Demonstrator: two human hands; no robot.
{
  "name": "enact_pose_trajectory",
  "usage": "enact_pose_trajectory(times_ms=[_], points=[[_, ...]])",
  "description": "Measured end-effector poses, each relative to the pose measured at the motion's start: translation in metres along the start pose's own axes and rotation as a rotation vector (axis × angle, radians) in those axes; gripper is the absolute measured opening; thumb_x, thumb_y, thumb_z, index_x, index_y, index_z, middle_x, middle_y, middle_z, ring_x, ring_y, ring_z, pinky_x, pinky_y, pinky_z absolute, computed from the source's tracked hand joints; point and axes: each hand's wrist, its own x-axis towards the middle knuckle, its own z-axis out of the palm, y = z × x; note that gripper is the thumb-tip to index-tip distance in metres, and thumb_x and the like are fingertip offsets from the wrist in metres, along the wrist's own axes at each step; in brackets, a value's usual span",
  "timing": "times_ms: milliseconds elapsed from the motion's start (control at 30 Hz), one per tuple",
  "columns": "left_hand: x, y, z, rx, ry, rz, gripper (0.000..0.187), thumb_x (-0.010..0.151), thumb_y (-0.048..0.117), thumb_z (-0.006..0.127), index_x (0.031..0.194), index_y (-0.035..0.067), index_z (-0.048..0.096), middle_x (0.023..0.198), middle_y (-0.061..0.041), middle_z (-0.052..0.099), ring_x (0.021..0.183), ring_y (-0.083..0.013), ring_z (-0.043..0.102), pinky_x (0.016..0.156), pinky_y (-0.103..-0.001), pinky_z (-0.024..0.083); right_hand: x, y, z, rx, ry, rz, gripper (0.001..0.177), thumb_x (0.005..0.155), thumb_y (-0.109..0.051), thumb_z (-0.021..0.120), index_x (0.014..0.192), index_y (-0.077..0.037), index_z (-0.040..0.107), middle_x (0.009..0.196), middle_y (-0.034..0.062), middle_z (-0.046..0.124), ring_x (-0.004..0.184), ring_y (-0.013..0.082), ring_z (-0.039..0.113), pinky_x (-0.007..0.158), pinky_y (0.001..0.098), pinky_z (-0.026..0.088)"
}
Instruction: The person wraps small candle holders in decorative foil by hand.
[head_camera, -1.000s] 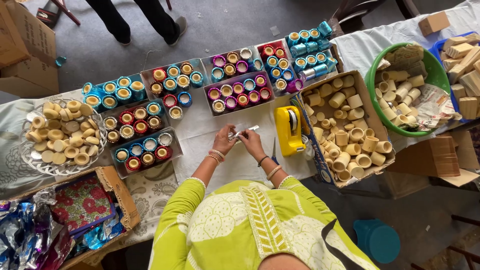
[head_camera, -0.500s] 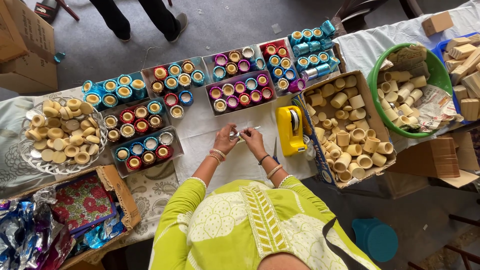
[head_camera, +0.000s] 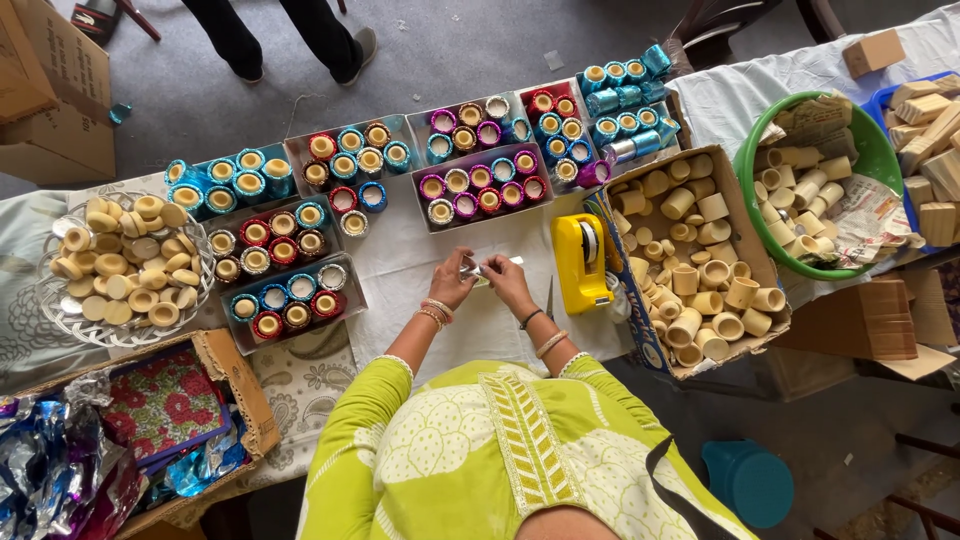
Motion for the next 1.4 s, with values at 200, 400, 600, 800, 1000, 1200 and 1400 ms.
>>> enact_pose_trajectory(times_ms=[200,400,600,800,1000,1200,1400], points=[[0.001,-0.005,0.006,-0.115,0.017,-0.077,0.049,0.08,0.001,0.077,0.121,0.011,0.052,0.101,-0.01,0.076,0.087,-0.0266,0.077,0.072,-0.034,0.063,-0.002,0.001,0.004,-0.129,0.058,-0.077,0.012,0.096,-0.015,0.07,0.1,-0.004,0.07,0.081,0.0005,0.07,0.067,0.0063,0.061,0.058,0.0241,0.051],[0.0,0.008,-0.001,-0.102,0.0,-0.134,0.048,0.08,0.004,0.078,0.121,0.012,0.053,0.101,-0.009,0.076,0.085,-0.0257,0.077,0.072,-0.035,0.063,-0.004,-0.005,0.006,-0.182,0.078,-0.082,0.011,0.092,-0.013,0.072,0.096,-0.003,0.071,0.075,0.0018,0.069,0.063,0.0076,0.06,0.057,0.0245,0.05],[0.0,0.002,0.001,-0.104,0.008,-0.098,0.049,0.08,0.002,0.076,0.121,0.012,0.052,0.101,-0.009,0.076,0.087,-0.0254,0.077,0.072,-0.035,0.063,-0.008,-0.015,0.009,-0.4,0.134,-0.171,0.013,0.087,-0.015,0.077,0.093,-0.005,0.071,0.073,0.0047,0.07,0.063,0.0132,0.066,0.06,0.0301,0.053],[0.001,0.005,-0.001,-0.074,-0.016,-0.115,0.049,0.078,0.005,0.078,0.119,0.013,0.053,0.1,-0.006,0.077,0.085,-0.0236,0.077,0.074,-0.035,0.062,-0.024,-0.047,0.007,-0.511,0.16,-0.226,0.038,0.079,-0.014,0.081,0.111,-0.012,0.061,0.067,0.0055,0.061,0.061,0.0174,0.061,0.059,0.035,0.049],[0.002,0.003,0.0,-0.07,0.0,-0.101,0.044,0.078,0.006,0.077,0.116,0.013,0.056,0.098,-0.005,0.077,0.082,-0.0226,0.076,0.073,-0.035,0.059,-0.013,-0.036,-0.001,-0.376,0.094,-0.13,0.036,0.079,-0.014,0.082,0.108,-0.012,0.06,0.066,-0.0004,0.061,0.06,0.0124,0.059,0.056,0.0311,0.046],[0.014,-0.029,0.018,-0.167,0.018,-0.097,0.031,0.081,0.005,0.077,0.108,0.01,0.061,0.09,-0.004,0.076,0.083,-0.0153,0.073,0.073,-0.032,0.057,-0.013,-0.033,-0.002,-0.399,0.092,-0.121,0.036,0.079,-0.017,0.085,0.103,-0.01,0.059,0.065,0.0015,0.058,0.058,0.0123,0.055,0.055,0.0317,0.044],[0.018,-0.015,0.012,-0.208,-0.009,-0.202,0.027,0.082,0.003,0.073,0.107,0.008,0.064,0.087,-0.003,0.074,0.08,-0.014,0.07,0.07,-0.031,0.057,-0.006,-0.001,-0.013,-0.074,0.093,-0.077,0.026,0.085,-0.01,0.066,0.11,-0.014,0.057,0.067,-0.0027,0.06,0.057,0.0088,0.053,0.048,0.0269,0.041]])
